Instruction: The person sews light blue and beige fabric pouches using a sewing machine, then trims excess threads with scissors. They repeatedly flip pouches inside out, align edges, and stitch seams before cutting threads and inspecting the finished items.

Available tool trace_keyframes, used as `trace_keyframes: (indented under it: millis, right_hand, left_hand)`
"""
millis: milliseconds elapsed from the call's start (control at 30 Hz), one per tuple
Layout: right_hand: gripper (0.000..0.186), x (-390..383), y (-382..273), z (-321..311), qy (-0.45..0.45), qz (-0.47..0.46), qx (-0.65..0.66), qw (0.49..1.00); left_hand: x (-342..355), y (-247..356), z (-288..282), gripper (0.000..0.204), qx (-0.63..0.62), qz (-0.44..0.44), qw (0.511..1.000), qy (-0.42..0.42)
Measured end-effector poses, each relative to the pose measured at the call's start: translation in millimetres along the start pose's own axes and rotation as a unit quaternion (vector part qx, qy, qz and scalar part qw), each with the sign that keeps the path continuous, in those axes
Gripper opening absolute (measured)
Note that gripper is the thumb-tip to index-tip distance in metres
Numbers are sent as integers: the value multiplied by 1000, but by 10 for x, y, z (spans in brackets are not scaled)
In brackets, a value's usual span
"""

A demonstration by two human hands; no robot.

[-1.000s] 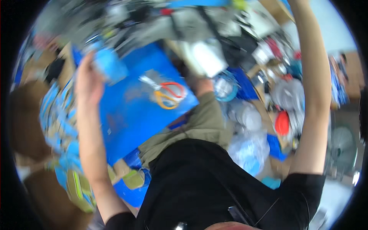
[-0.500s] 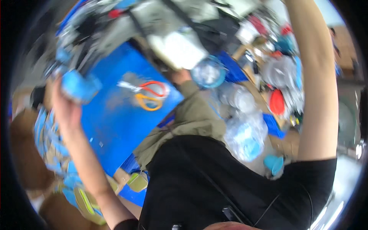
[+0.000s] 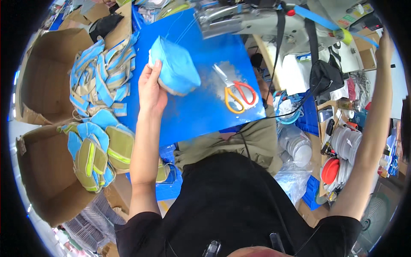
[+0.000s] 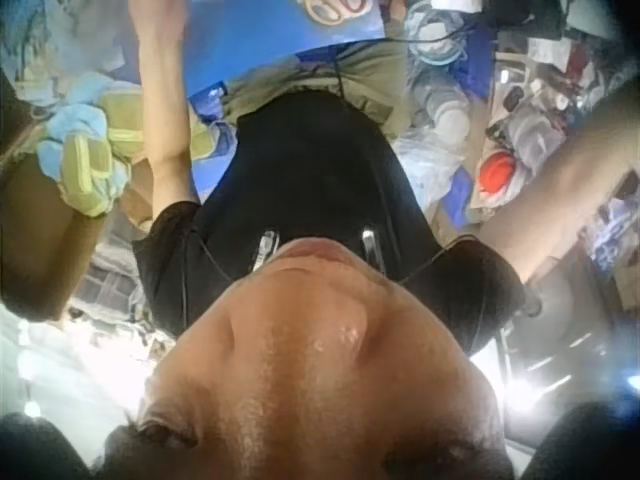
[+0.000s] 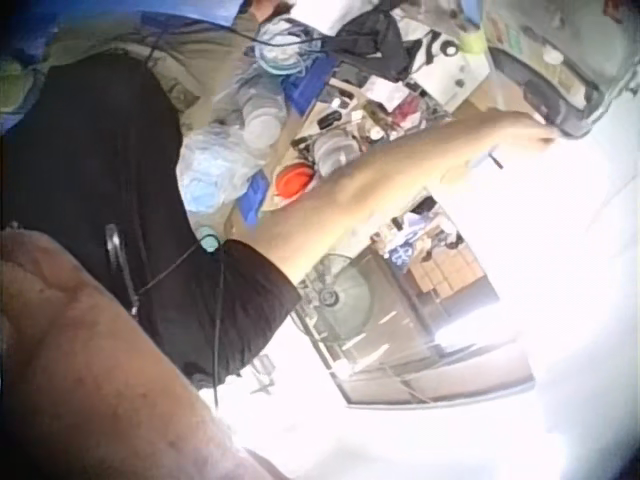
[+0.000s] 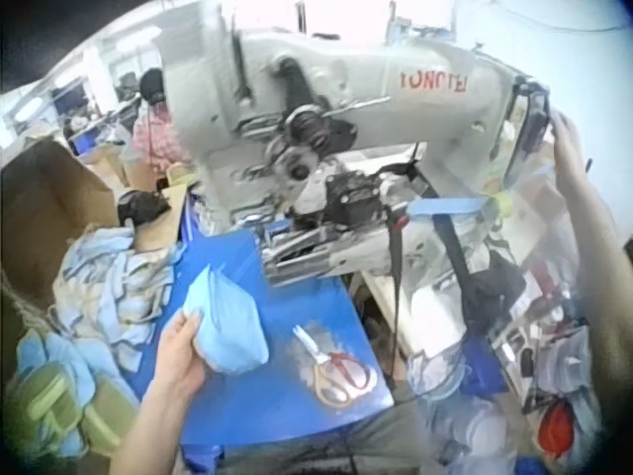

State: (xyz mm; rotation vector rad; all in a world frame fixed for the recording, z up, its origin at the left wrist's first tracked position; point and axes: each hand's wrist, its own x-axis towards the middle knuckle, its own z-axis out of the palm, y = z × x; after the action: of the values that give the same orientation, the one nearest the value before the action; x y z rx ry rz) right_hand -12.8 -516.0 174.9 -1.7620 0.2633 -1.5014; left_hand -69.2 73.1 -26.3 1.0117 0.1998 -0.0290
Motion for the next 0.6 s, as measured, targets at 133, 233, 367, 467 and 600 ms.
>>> trace_keyframes:
  millis: [133, 233, 367, 467, 600]
  right_hand:
    - [26, -2006, -253, -59, -230, -90, -91, 965]
    - [35, -3581, -607, -106, -532, -1, -4, 847]
    - [52, -4130, -544, -36, -645, -8, -86, 759]
    - [66, -4239, -334, 13, -666, 24, -102, 739]
    - [73, -4118, -411, -18, -700, 216, -20, 680]
  left_hand:
    - [-349, 76, -271, 27, -46, -62, 996, 32]
    - [-378, 97, -290, 34, -156, -151, 975, 38]
    - [-536, 148, -532, 36, -299, -199, 922, -147]
    - [-676, 223, -367, 36, -272, -189, 934, -134]
    - [-717, 218, -318, 37, -281, -181, 936, -116]
